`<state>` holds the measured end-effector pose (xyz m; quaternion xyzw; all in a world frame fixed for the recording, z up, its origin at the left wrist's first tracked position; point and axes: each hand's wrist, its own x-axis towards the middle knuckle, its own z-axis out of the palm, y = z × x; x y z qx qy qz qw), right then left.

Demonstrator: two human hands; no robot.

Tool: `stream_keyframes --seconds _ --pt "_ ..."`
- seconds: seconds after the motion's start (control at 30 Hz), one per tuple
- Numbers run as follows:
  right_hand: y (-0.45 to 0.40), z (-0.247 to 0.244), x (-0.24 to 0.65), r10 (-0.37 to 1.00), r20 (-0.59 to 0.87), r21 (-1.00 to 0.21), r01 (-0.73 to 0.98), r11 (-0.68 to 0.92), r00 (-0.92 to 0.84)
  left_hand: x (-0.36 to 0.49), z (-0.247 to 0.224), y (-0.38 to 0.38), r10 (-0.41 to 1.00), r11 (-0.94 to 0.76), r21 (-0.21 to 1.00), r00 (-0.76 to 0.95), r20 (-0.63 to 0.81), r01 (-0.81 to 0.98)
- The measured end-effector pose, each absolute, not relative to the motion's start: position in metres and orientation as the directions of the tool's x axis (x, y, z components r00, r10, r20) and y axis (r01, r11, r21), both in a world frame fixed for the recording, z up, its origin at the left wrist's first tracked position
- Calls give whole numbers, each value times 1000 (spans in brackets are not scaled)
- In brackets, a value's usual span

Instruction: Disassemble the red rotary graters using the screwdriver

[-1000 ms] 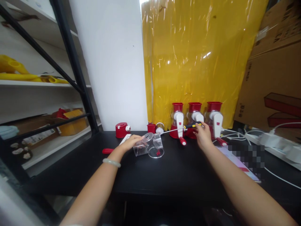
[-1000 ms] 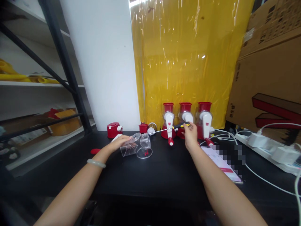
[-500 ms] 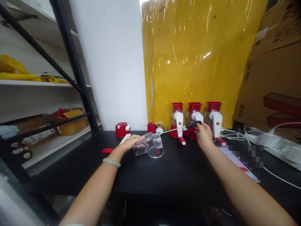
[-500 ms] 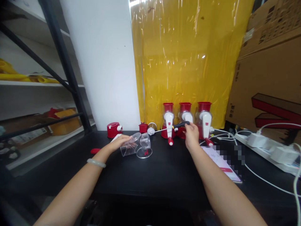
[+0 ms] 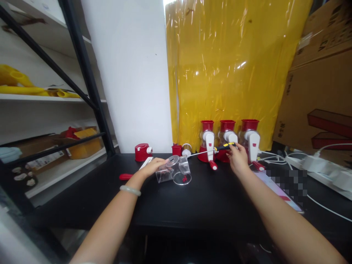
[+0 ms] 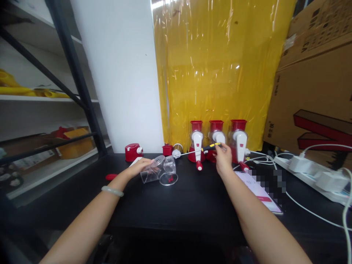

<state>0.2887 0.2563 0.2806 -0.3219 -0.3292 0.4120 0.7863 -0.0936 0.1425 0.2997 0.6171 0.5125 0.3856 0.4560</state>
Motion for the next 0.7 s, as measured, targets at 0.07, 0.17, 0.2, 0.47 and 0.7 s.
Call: stream_keyframes --seconds 0.07,0.17,0.2,0.47,0.7 --pt "255 282 289 874 236 -762 -478 437 424 -94 300 142 983 -64 957 181 12 283" --pt "251 285 288 897 234 -741 -529 414 375 -93 301 141 983 -71 954 183 17 292" --pt "250 286 288 901 239 -740 -532 411 363 -93 301 141 983 -67 956 181 15 287" --pt "248 285 283 866 321 -799 -381 464 383 -93 301 141 986 -40 963 166 -4 266" --pt "253 279 286 857 273 -888 -229 399 437 -92 301 142 986 -34 959 168 -14 281"
